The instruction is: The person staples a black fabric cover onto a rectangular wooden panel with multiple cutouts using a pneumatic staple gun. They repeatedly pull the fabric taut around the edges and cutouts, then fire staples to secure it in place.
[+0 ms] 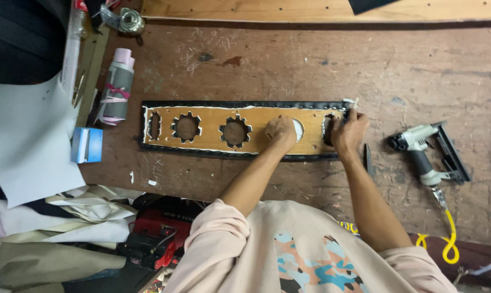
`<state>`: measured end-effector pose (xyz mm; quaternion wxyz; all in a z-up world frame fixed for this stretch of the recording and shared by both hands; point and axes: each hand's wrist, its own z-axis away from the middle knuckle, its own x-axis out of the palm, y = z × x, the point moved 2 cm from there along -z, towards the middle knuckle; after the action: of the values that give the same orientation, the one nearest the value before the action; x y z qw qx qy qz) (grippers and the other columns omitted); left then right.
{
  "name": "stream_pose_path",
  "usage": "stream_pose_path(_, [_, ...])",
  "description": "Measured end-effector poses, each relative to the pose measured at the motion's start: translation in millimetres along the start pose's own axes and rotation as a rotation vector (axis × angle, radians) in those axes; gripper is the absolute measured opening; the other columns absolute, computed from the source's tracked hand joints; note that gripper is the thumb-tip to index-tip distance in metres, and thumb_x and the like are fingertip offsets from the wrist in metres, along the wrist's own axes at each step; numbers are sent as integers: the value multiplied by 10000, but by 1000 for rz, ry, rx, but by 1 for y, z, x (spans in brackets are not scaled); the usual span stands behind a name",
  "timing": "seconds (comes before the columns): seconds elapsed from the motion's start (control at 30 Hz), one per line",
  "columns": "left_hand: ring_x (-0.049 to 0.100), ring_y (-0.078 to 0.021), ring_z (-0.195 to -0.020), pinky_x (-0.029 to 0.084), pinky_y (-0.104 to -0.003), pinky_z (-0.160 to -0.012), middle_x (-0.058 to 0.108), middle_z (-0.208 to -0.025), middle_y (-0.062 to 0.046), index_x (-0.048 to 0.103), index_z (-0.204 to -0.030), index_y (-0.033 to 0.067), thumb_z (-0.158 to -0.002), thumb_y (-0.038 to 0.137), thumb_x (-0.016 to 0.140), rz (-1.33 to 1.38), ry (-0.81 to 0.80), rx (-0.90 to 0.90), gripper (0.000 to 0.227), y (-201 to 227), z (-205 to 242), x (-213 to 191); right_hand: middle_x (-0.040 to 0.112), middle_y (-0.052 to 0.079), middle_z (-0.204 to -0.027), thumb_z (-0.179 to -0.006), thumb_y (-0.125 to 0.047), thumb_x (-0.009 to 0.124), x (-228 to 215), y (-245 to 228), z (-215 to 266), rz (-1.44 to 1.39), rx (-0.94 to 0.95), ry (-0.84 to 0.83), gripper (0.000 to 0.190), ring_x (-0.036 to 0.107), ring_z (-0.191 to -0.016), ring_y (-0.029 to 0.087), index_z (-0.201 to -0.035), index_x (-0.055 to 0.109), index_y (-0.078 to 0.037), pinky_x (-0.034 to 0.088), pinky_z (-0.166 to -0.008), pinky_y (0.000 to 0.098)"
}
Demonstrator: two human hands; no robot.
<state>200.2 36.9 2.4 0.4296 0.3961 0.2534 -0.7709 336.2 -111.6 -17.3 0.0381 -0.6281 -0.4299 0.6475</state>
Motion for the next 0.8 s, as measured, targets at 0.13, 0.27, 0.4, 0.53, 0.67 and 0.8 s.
stream_pose_path(0.13, [734, -344, -1029, 585, -488, -842, 764, -1078, -172, 796, -1021, 85, -1022, 352, 550, 284, 183, 62, 364, -22, -10, 8, 605, 173, -1297, -1057, -181, 548, 17, -21, 23, -668, 274, 57, 320, 567, -1220, 374, -1350, 609, -68, 425, -1075, 459])
stream_pose_path(0.27, [709, -417, -1050, 564, -520, -903, 734, -1096, -223, 782, -1029, 70, -898, 267, 570, 289, 75, 189, 318, -55, -7, 4, 522, 145, -1460, -962, -137, 541, 27, -60, 42, -43, -436, 58, 417, 468, -1356, 393, -1370, 621, -102, 366, -1149, 503])
stream_pose_path(0.4, [711, -435, -976, 562, -540, -852, 732, -1029, -231, 764, -1002, 71, -924, 324, 582, 318, 117, 206, 321, -71, 23, -6, 510, 139, -1486, -994, -152, 530, 23, -72, 43, 27, -444, 48, 437, 425, -1375, 388, -1421, 603, -96, 323, -1149, 526])
stream_pose_path(0.53, [709, -453, -890, 547, -557, -795, 741, -939, -227, 735, -998, 67, -940, 328, 618, 480, 291, 237, 292, -72, 53, -1, 510, 141, -1479, -999, -179, 536, 17, -75, 43, 18, -420, 23, 446, 428, -1371, 388, -1432, 593, -87, 318, -1154, 521])
stream_pose_path(0.67, [725, -424, -863, 561, -533, -776, 746, -898, -232, 762, -915, 35, -904, 284, 655, 454, 363, 188, 272, -64, 50, 10, 522, 134, -1452, -970, -194, 539, 18, -78, 42, 121, -432, 24, 442, 438, -1352, 367, -1394, 611, -95, 298, -1149, 549])
stream_pose_path(0.8, [747, -380, -868, 590, -492, -763, 746, -908, -232, 778, -877, 20, -901, 234, 639, 243, 285, 70, 256, -47, 22, 18, 532, 159, -1434, -969, -201, 537, 28, -86, 28, 138, -357, -77, 303, 441, -1404, 363, -1226, 622, -66, 280, -1201, 542])
